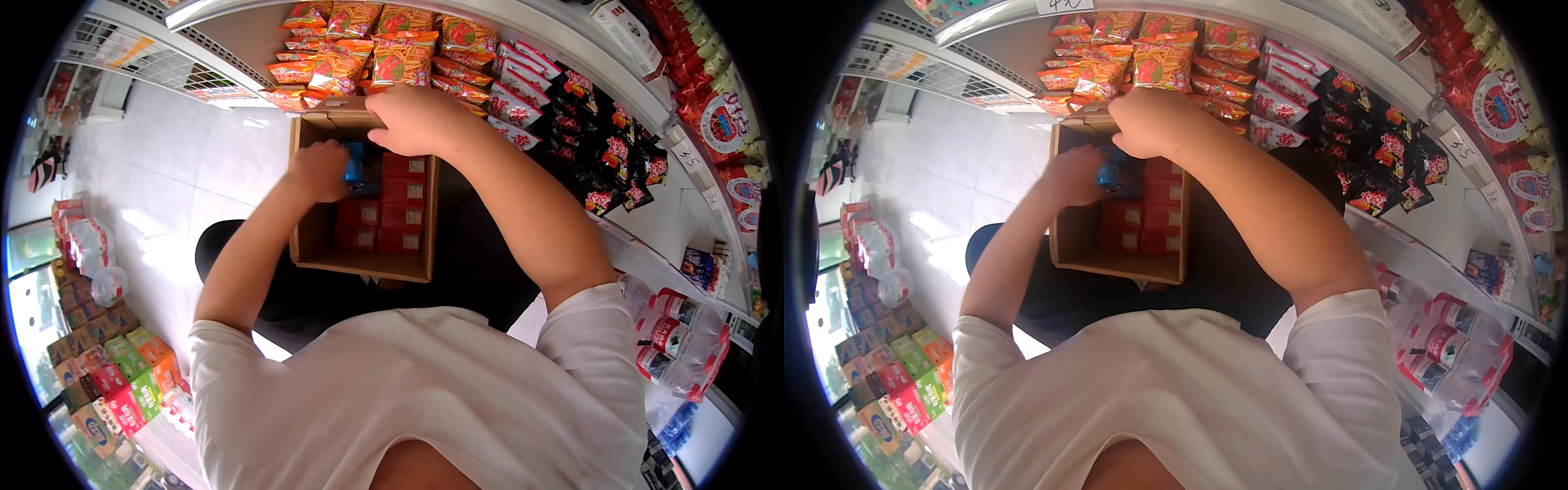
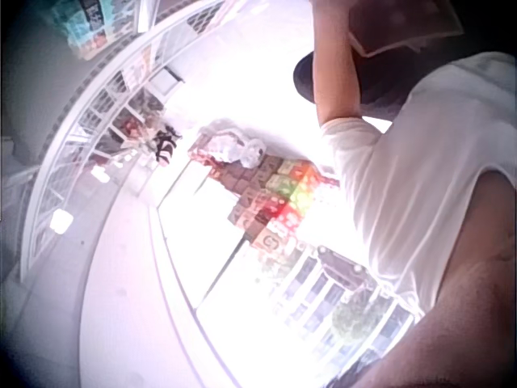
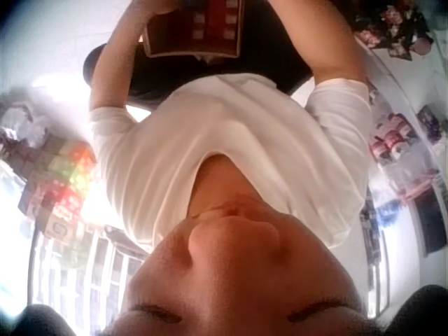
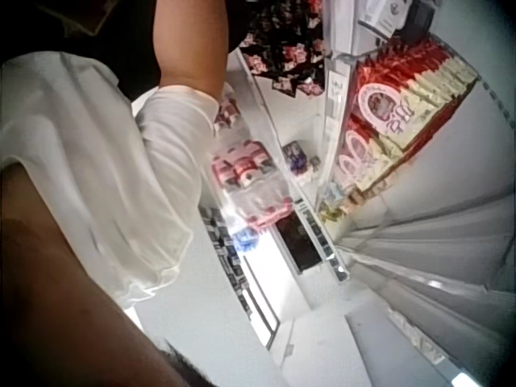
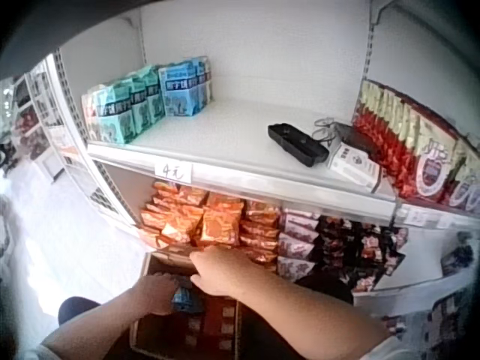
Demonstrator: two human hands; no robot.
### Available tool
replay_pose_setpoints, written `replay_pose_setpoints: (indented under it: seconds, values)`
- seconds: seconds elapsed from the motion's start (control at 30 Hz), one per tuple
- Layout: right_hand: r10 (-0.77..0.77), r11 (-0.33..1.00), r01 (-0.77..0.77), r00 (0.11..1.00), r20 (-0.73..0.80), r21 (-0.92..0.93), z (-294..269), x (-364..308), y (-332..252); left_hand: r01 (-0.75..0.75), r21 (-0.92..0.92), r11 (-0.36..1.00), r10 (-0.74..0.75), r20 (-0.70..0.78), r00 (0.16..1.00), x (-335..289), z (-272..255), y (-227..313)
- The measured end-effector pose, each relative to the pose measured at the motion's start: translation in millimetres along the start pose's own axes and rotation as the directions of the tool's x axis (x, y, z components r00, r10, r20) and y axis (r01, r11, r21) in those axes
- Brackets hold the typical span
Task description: The person sits on the floor and takes small snack boxes from a cardboard box, placing them one by one onto a store shelf. They handle multiple boxes of different colors and arrange them neatly on the shelf.
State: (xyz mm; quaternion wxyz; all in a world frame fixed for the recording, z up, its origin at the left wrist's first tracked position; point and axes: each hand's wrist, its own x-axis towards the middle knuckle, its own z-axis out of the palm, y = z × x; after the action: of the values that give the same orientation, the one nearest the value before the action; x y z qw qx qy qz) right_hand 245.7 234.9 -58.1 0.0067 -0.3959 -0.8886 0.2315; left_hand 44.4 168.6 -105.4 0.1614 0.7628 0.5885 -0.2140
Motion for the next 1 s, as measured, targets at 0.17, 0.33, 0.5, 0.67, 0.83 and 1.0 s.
replay_pose_setpoints:
  seconds: [0.17,0.33,0.5,0.67,0.83,1.0]
  values:
    - [-0.078,0.993,0.057,0.973,0.215,0.106,-12,-5,2,-0.184,-0.611,0.770,0.129,-0.134,0.983,-43,-80,-58]
    - [-0.167,0.568,-0.178,0.931,0.325,0.804,-30,3,-21,-0.325,-0.894,0.309,0.101,-0.309,0.946,-49,-81,-110]
    - [-0.160,0.100,-0.486,0.853,0.496,0.868,-31,16,-49,-0.145,-0.953,-0.266,-0.117,-0.117,0.986,-41,-64,-117]
    - [-0.117,-0.113,-0.598,0.801,0.587,0.793,0,39,-77,-0.020,-0.989,-0.149,-0.179,0.007,0.984,-27,-27,-138]
    - [-0.053,-0.225,-0.531,0.844,0.534,0.817,21,56,-96,-0.069,-0.993,0.096,-0.233,-0.090,0.968,-40,-30,-143]
    - [0.013,-0.177,-0.470,0.877,0.480,0.865,28,67,-114,-0.080,-0.997,0.008,-0.228,-0.080,0.970,-48,-26,-155]
